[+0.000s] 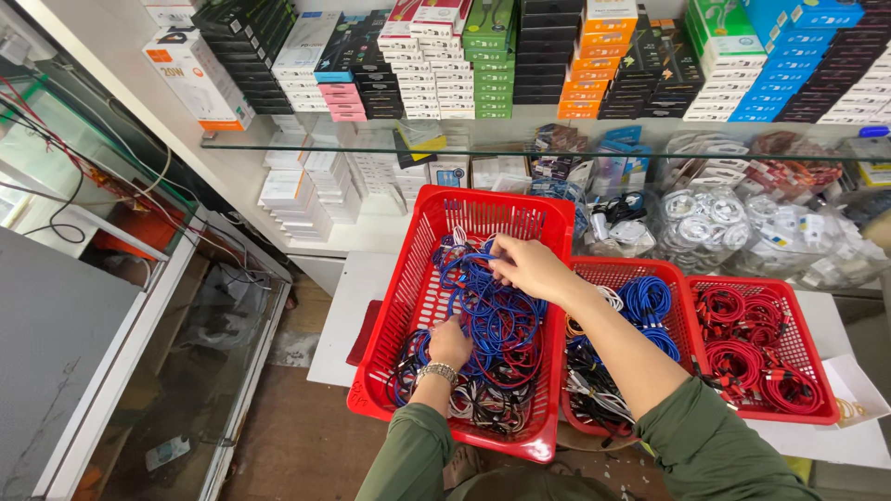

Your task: The person sorts tangled cables by color from a mixed basket into separate red baskets. They repeatedly pick up individual cables, untangle them, and place them into the appropriate basket based on color.

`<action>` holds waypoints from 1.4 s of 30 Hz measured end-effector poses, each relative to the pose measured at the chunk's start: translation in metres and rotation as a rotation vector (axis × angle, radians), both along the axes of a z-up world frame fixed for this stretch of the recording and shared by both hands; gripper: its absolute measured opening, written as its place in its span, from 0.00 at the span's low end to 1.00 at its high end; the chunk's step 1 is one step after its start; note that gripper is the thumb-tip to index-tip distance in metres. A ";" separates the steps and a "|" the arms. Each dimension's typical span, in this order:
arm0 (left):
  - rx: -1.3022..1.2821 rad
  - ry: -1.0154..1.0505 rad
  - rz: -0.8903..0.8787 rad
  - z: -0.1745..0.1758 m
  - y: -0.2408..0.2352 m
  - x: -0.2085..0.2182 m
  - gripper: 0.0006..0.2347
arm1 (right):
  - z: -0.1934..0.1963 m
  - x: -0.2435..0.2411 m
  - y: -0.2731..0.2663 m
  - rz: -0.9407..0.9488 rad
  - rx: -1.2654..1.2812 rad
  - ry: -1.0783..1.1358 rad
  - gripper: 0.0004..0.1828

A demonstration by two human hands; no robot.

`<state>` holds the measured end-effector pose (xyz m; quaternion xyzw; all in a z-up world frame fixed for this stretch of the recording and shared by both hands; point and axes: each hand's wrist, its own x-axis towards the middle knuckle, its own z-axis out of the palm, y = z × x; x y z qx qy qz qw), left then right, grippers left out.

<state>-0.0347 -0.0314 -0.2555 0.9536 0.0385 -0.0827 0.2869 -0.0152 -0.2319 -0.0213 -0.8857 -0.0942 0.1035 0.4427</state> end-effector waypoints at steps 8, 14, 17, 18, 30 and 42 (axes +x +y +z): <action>-0.433 -0.460 -0.257 0.087 -0.026 0.037 0.36 | 0.039 0.005 -0.010 -0.099 0.316 0.132 0.11; -0.394 0.029 -0.385 0.064 -0.053 0.015 0.36 | 0.070 0.020 -0.030 -0.210 0.665 0.050 0.09; -0.226 0.076 -0.476 0.031 -0.041 0.003 0.16 | 0.090 0.028 -0.057 -0.255 0.694 -0.051 0.09; -0.232 0.042 -0.450 0.023 -0.038 0.006 0.17 | 0.094 0.028 -0.064 -0.272 0.691 -0.083 0.09; -0.235 0.457 -0.618 0.021 -0.018 0.020 0.17 | 0.077 0.029 -0.082 -0.375 0.704 -0.303 0.09; -0.575 0.311 -0.301 0.197 0.026 0.022 0.13 | 0.035 0.018 -0.058 -0.153 -0.336 -0.028 0.22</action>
